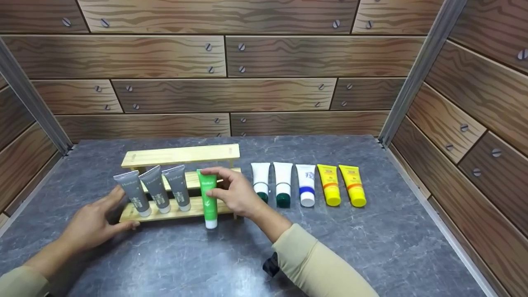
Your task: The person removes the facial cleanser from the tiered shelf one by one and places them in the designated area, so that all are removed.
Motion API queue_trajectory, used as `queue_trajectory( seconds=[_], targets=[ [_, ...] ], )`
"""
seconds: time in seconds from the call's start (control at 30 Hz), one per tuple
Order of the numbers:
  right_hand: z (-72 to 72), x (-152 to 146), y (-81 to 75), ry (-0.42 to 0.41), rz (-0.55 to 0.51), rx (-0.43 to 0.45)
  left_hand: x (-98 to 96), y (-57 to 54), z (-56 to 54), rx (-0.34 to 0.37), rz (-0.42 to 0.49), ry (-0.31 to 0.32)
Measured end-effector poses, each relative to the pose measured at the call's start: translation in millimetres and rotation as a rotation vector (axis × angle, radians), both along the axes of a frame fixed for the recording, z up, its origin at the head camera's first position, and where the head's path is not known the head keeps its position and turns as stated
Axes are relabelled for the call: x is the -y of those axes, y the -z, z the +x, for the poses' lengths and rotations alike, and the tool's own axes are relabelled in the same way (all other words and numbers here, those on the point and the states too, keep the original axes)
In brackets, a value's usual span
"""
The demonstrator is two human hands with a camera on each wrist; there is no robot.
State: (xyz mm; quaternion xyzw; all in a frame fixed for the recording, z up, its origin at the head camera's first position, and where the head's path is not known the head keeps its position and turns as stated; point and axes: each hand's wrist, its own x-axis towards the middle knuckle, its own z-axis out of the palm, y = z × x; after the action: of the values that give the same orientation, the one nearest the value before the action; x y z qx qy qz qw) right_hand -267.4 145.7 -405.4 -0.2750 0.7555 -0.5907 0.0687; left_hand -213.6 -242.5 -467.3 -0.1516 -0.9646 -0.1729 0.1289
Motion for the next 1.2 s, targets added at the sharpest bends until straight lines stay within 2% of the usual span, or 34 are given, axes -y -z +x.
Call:
queue_trajectory(
  seconds=[0.33,0.63,1.03,1.2],
  targets=[
    [4.1,-23.5,-3.7,0.001,-0.051,0.081,-1.1,-1.4,0.8,-0.05,0.019,0.013],
    [7.2,-57.2,-2.6,0.131,0.024,0.093,-1.5,-1.0,-0.3,-0.04,0.01,0.01],
    [12.0,-91.5,3.7,0.186,0.08,0.178,-0.2,-0.2,0.0,-0.014,0.013,0.008],
    [14.2,-101.4,6.7,0.194,0.108,0.184,-0.3,1.0,-0.9,-0.056,0.019,0.027]
  ],
)
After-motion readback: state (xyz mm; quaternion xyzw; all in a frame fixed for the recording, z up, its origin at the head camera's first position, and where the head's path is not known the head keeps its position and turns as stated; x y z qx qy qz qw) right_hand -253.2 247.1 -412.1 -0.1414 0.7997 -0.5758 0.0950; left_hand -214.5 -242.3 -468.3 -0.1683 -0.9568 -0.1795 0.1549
